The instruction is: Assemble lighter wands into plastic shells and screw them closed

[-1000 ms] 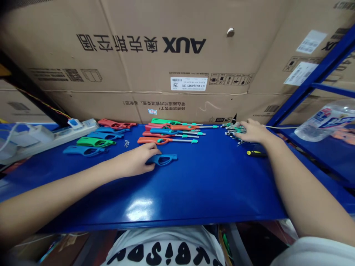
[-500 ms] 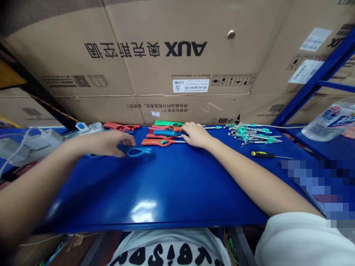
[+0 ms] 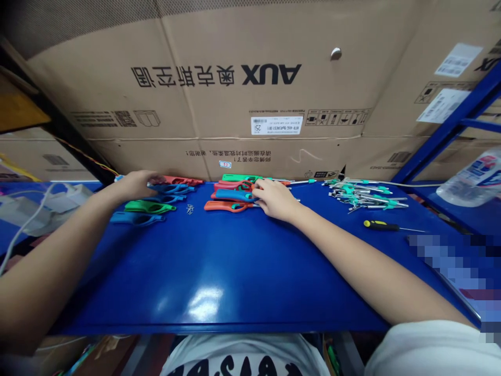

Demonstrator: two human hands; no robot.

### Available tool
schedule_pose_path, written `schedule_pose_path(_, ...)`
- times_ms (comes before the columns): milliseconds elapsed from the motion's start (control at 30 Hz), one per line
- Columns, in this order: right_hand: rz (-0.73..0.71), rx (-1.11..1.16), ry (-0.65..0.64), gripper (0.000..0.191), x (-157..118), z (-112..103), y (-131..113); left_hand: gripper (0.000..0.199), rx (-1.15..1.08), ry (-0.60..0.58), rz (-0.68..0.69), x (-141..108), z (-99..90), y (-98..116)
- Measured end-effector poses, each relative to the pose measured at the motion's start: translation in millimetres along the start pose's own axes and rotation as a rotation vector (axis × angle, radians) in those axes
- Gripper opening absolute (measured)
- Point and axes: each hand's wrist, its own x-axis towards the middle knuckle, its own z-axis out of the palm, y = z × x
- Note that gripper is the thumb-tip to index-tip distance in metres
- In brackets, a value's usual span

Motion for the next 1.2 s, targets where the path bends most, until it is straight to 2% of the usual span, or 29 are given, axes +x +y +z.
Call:
schedule_pose_path(67,-0.064,0.057,-0.042,0.014,-10.9,-7.8,-9.7,0.031,0.05,0.004,0.009,0.3,-0.5,8.4)
schedule_pose_path(167,-0.145,0.201,-0.216,0.011,-31.6,-20.5,-26.1,0.04,0.078,-0.007,0.077,-3.3,2.1,38.1)
schedule_pose_path(267,-0.144,0.354,-0.344,0.009,-50.1,-32.0,-40.0,0.035,0.019,-0.089,0.259,-20.0,12.0,89.4)
schedule_pose_path(367,-0.1,0.414,-0.368,0.013,-60.7,-38.3,-49.5,0.032,-0.143,-0.253,0.507,-47.2,29.8,146.6)
schedule_pose_path(433,-0.04,0.402,-0.361,0.022,-63.4,-38.6,-54.6,0.037,-0.181,-0.289,0.557,-63.7,45.2,176.2)
schedule_pose_path(500,0.034,0.383,-0.358,0.03,-64.2,-36.8,-59.7,0.035,-0.184,-0.259,0.582,-74.4,60.8,194.3)
schedule_pose_path(600,0.095,0.359,-0.363,0.032,-65.0,-33.7,-66.7,0.029,-0.153,-0.166,0.583,-80.0,78.4,202.4)
schedule_pose_path(700,0.104,0.327,-0.325,0.03,-66.7,-33.0,-71.7,0.03,-0.159,-0.128,0.581,-79.7,86.3,199.7)
schedule_pose_path(1067,0.102,0.213,-0.212,0.033,-67.7,-21.2,-83.4,0.031,-0.153,-0.078,0.599,-78.5,94.3,196.0)
schedule_pose_path(1200,0.082,0.192,-0.268,0.038,-66.0,-22.0,-81.0,0.034,-0.142,-0.084,0.606,-77.9,95.0,195.7)
